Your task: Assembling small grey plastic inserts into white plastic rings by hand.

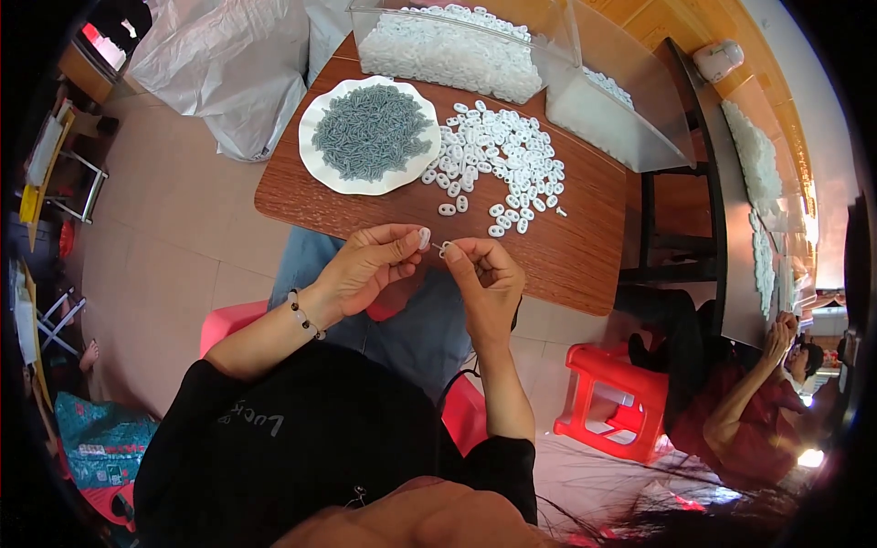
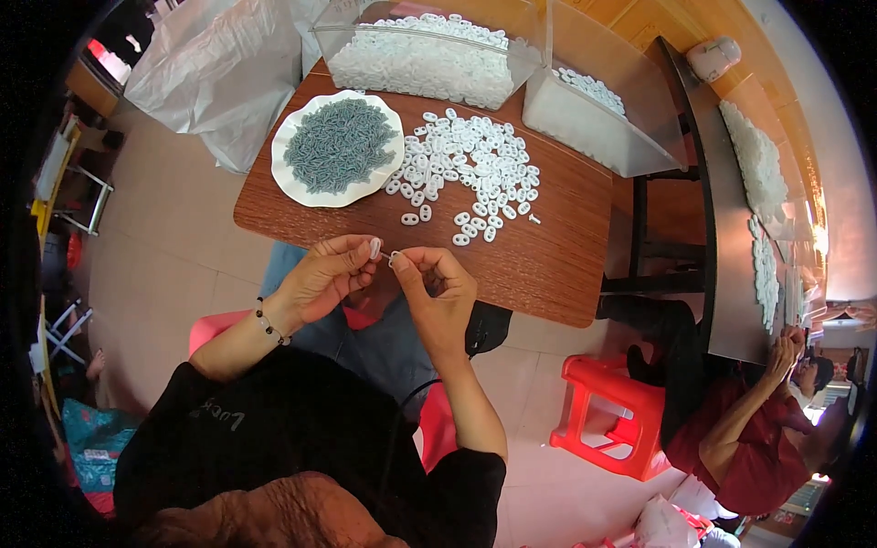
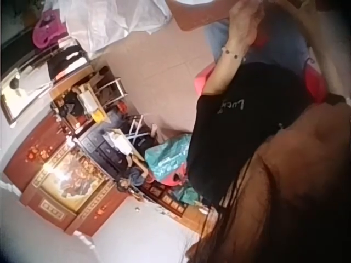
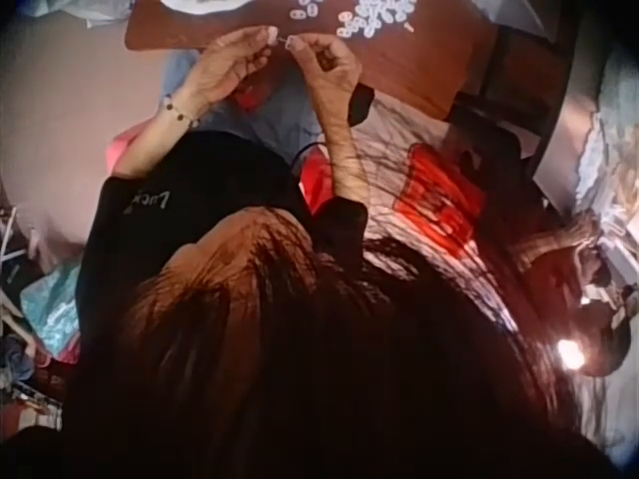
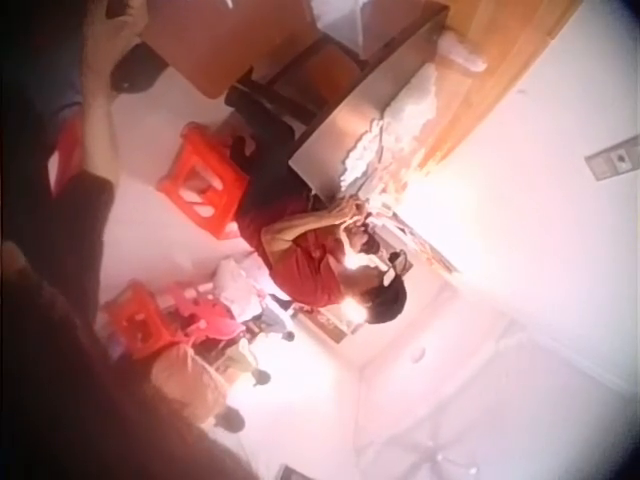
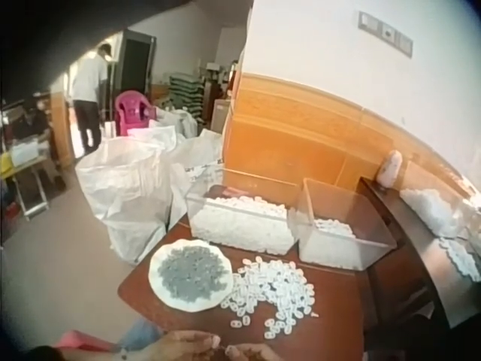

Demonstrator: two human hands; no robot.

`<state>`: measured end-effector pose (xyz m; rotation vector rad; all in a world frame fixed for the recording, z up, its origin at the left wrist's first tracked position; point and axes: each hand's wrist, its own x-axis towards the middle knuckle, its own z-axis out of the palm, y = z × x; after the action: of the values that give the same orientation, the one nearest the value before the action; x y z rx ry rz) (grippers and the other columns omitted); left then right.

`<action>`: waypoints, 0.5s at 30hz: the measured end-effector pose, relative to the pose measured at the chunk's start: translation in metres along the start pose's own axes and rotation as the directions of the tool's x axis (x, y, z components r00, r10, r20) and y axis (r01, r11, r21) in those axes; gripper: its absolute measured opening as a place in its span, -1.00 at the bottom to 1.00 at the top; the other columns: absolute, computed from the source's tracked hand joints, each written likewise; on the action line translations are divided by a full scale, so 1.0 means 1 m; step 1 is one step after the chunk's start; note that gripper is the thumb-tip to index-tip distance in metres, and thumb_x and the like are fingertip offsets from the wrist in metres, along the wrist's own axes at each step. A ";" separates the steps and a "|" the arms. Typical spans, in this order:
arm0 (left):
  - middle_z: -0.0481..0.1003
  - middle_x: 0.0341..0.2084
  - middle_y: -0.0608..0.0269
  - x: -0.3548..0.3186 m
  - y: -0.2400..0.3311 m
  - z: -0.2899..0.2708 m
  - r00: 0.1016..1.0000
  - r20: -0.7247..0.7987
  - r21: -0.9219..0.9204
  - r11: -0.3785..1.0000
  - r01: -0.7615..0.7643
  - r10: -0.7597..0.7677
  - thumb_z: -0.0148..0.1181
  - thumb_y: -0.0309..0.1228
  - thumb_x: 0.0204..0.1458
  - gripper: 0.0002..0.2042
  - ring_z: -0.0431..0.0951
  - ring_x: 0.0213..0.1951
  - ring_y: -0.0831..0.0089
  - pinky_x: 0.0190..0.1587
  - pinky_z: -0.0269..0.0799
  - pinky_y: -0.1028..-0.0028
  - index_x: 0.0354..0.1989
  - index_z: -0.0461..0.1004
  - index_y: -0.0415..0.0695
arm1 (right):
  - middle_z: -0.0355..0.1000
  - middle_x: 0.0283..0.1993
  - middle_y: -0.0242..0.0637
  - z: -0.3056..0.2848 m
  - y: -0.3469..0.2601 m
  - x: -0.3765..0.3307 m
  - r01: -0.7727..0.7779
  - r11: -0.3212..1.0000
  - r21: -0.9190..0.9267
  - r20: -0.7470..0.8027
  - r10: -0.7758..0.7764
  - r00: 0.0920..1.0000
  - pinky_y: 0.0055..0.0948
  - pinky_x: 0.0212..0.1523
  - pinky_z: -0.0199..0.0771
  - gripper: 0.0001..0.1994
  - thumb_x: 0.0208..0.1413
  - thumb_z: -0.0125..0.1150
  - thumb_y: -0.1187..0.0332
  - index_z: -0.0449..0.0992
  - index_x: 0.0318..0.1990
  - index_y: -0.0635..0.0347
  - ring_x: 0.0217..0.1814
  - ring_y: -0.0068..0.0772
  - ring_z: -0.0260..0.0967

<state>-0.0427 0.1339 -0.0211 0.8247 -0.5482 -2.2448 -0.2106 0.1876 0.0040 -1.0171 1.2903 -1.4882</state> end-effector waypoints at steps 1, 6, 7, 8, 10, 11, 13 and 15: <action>0.53 -0.32 0.35 0.000 0.000 0.000 1.000 -0.016 0.016 1.000 -0.015 0.015 0.19 -0.39 0.10 -0.80 0.49 -0.30 0.62 -0.23 0.46 0.61 -0.12 0.51 -0.16 | 0.47 -0.38 -0.47 0.000 0.001 0.000 0.003 1.000 -0.017 0.003 -0.003 1.000 -0.75 -0.34 0.29 -0.91 0.09 0.25 0.49 0.52 -0.28 0.32 -0.38 -0.78 0.31; 0.55 -0.34 0.35 -0.002 -0.001 0.003 0.998 -0.033 0.035 0.998 -0.056 0.057 0.21 -0.41 0.09 -0.81 0.51 -0.34 0.61 -0.26 0.47 0.61 -0.13 0.52 -0.16 | 0.47 -0.40 -0.48 0.000 0.002 0.000 0.015 0.999 -0.044 -0.003 -0.015 1.000 -0.75 -0.34 0.29 -0.91 0.08 0.26 0.48 0.53 -0.29 0.32 -0.38 -0.78 0.31; 0.55 -0.34 0.34 -0.002 -0.001 0.003 0.996 -0.044 0.039 0.997 -0.071 0.073 0.22 -0.41 0.08 -0.80 0.52 -0.35 0.61 -0.27 0.47 0.61 -0.14 0.52 -0.16 | 0.47 -0.40 -0.48 0.000 0.002 0.000 0.016 0.998 -0.058 -0.007 -0.016 1.000 -0.75 -0.35 0.29 -0.90 0.08 0.26 0.47 0.53 -0.30 0.32 -0.39 -0.79 0.31; 0.55 -0.34 0.34 -0.002 -0.001 0.004 0.996 -0.044 0.039 0.997 -0.071 0.072 0.22 -0.41 0.08 -0.80 0.52 -0.35 0.61 -0.27 0.47 0.61 -0.14 0.52 -0.16 | 0.47 -0.40 -0.48 0.000 0.002 0.000 0.015 0.998 -0.058 -0.008 -0.016 1.000 -0.75 -0.35 0.29 -0.90 0.08 0.26 0.47 0.53 -0.30 0.32 -0.39 -0.79 0.31; 0.55 -0.34 0.33 -0.003 0.001 0.005 0.998 -0.023 0.041 0.997 -0.065 0.066 0.23 -0.42 0.07 -0.80 0.52 -0.36 0.61 -0.28 0.47 0.61 -0.13 0.52 -0.16 | 0.46 -0.41 -0.49 0.000 0.002 0.000 0.008 0.998 -0.055 -0.012 -0.009 1.000 -0.75 -0.36 0.28 -0.90 0.08 0.27 0.47 0.53 -0.30 0.32 -0.40 -0.79 0.30; 0.55 -0.34 0.33 -0.003 0.001 0.005 0.998 -0.023 0.040 0.997 -0.065 0.066 0.23 -0.42 0.07 -0.80 0.52 -0.36 0.61 -0.28 0.47 0.61 -0.13 0.52 -0.16 | 0.46 -0.41 -0.49 0.000 0.002 0.000 0.008 0.998 -0.055 -0.011 -0.008 1.000 -0.75 -0.36 0.28 -0.90 0.08 0.27 0.47 0.53 -0.30 0.32 -0.40 -0.79 0.30; 0.56 -0.34 0.33 -0.003 0.000 0.005 0.995 -0.025 0.065 0.993 -0.094 0.096 0.23 -0.42 0.07 -0.79 0.52 -0.36 0.61 -0.28 0.47 0.61 -0.13 0.51 -0.16 | 0.46 -0.42 -0.50 0.000 0.002 0.000 0.007 0.996 -0.085 -0.011 -0.007 1.000 -0.75 -0.38 0.27 -0.91 0.08 0.27 0.47 0.53 -0.31 0.31 -0.42 -0.80 0.29; 0.56 -0.34 0.32 -0.004 0.001 0.006 0.994 -0.037 0.091 0.991 -0.098 0.101 0.23 -0.42 0.07 -0.79 0.52 -0.36 0.61 -0.28 0.47 0.61 -0.12 0.51 -0.17 | 0.45 -0.43 -0.51 -0.001 0.003 0.000 0.009 0.996 -0.086 -0.011 -0.010 1.000 -0.75 -0.39 0.26 -0.91 0.08 0.27 0.47 0.53 -0.31 0.31 -0.42 -0.80 0.28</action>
<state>-0.0445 0.1372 -0.0148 0.8678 -0.6596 -2.1206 -0.2109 0.1873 0.0007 -1.0727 1.3698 -1.4577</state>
